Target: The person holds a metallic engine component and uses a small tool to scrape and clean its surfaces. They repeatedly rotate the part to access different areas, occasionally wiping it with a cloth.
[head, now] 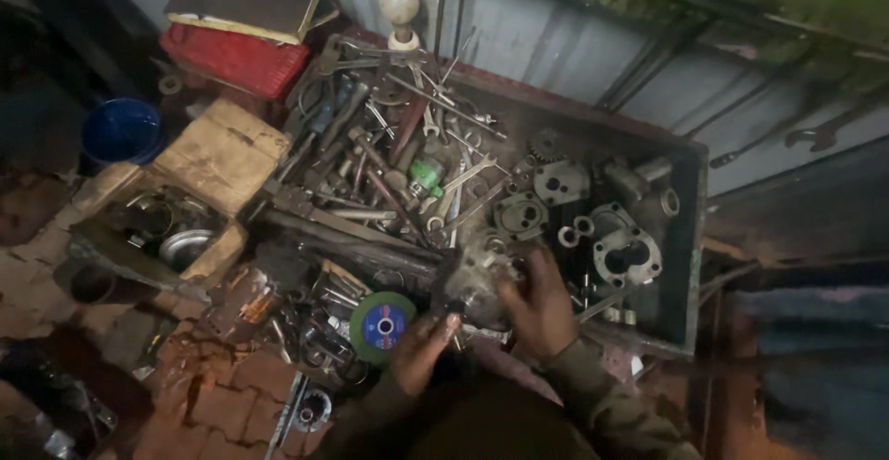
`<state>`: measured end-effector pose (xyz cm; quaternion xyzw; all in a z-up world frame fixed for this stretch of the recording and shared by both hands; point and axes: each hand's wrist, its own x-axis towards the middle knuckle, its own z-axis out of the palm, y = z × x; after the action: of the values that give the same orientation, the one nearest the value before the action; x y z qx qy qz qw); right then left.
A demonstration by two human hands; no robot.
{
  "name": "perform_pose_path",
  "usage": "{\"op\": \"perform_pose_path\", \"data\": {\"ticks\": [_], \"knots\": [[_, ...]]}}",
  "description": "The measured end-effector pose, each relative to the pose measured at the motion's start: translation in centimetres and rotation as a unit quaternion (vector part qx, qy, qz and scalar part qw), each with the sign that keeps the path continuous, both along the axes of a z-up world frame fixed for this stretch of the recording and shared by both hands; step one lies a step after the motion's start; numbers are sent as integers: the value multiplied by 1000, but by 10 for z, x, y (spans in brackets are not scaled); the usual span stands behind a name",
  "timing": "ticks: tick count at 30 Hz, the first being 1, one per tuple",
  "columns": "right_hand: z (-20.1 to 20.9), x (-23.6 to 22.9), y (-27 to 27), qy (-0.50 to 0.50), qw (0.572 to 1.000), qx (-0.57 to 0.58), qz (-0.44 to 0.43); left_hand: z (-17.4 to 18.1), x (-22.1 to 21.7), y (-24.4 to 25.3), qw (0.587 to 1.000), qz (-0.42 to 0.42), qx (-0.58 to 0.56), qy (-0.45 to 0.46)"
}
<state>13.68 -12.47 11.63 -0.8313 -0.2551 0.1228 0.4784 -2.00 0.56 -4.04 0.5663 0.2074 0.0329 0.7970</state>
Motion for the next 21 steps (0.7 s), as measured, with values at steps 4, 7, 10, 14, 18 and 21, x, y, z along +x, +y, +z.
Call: {"op": "perform_pose_path", "data": {"ticks": [4,7,10,14,18,21], "knots": [[18,-18,7,-123,987,-92,47,-17,3,2,977,2,-212,40],[21,-23,1,-158,980,-84,89,0,19,9,945,28,-309,101],[19,-27,-1,-177,973,-88,116,32,31,22,958,2,-270,96],[18,-27,-7,-175,976,-86,95,70,42,28,942,-61,-290,154],[21,-27,-8,-109,992,-11,69,99,39,30,959,-41,-249,132],[22,-31,-13,-45,998,23,41,106,41,23,965,-3,-223,138]]}}
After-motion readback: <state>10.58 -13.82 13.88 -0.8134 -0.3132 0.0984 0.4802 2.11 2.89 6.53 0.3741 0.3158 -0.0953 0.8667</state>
